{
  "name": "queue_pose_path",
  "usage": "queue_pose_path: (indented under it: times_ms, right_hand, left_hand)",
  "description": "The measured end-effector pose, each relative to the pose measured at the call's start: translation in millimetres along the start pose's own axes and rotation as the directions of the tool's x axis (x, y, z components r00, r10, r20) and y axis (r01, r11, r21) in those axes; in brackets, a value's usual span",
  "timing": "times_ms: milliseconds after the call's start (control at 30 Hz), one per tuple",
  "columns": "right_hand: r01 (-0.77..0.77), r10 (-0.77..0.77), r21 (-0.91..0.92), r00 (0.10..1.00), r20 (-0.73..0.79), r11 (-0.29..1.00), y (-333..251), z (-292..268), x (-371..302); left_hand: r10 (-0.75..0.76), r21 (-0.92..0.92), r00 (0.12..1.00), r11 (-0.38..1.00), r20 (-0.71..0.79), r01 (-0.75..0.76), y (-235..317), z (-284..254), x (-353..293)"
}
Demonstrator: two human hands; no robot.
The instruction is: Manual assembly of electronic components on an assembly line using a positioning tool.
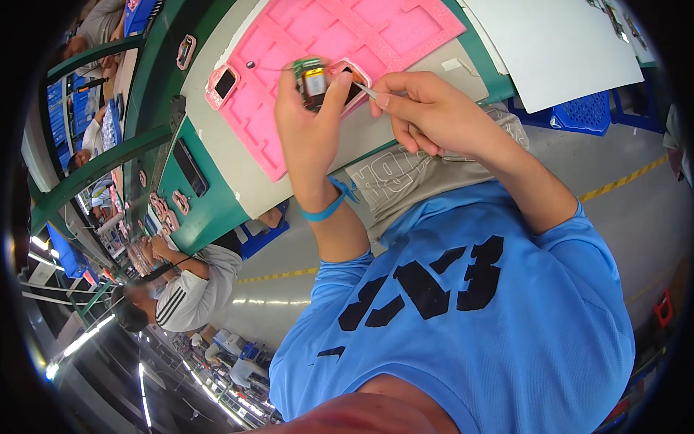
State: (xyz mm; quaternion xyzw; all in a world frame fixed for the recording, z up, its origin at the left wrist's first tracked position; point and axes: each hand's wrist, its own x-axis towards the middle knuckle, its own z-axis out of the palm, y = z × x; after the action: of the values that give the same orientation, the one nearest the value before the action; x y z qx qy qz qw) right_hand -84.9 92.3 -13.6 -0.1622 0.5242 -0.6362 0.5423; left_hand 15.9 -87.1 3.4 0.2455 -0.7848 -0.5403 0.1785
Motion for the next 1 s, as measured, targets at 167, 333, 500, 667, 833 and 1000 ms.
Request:
queue_pose_path:
  times_ms: [167,333,500,667,833,1000]
  right_hand:
    - [0.059,-0.059,0.016,0.998,-0.001,0.998,7,-2,2]
    - [0.153,-0.159,-0.092,0.986,-0.054,0.984,8,6,-3]
    - [0.167,-0.210,-0.283,0.969,-0.128,0.945,5,9,-7]
    - [0.217,-0.317,-0.456,0.936,-0.154,0.863,9,8,-8]
    - [0.268,-0.399,-0.579,0.910,-0.109,0.770,6,7,-9]
    - [0.300,-0.463,-0.626,0.880,-0.111,0.720,10,6,-8]
  left_hand:
    - [-0.172,-0.166,0.981,0.969,0.086,0.184,11,-19,-14]
    - [-0.205,-0.160,0.961,0.958,0.188,0.236,8,-19,-20]
    - [-0.180,-0.214,0.961,0.951,0.210,0.225,2,-16,-21]
    - [-0.187,-0.217,0.952,0.946,0.241,0.241,0,-16,-21]
    - [-0.199,-0.218,0.949,0.943,0.244,0.253,-1,-15,-21]
    - [-0.189,-0.224,0.953,0.944,0.237,0.243,0,-13,-22]
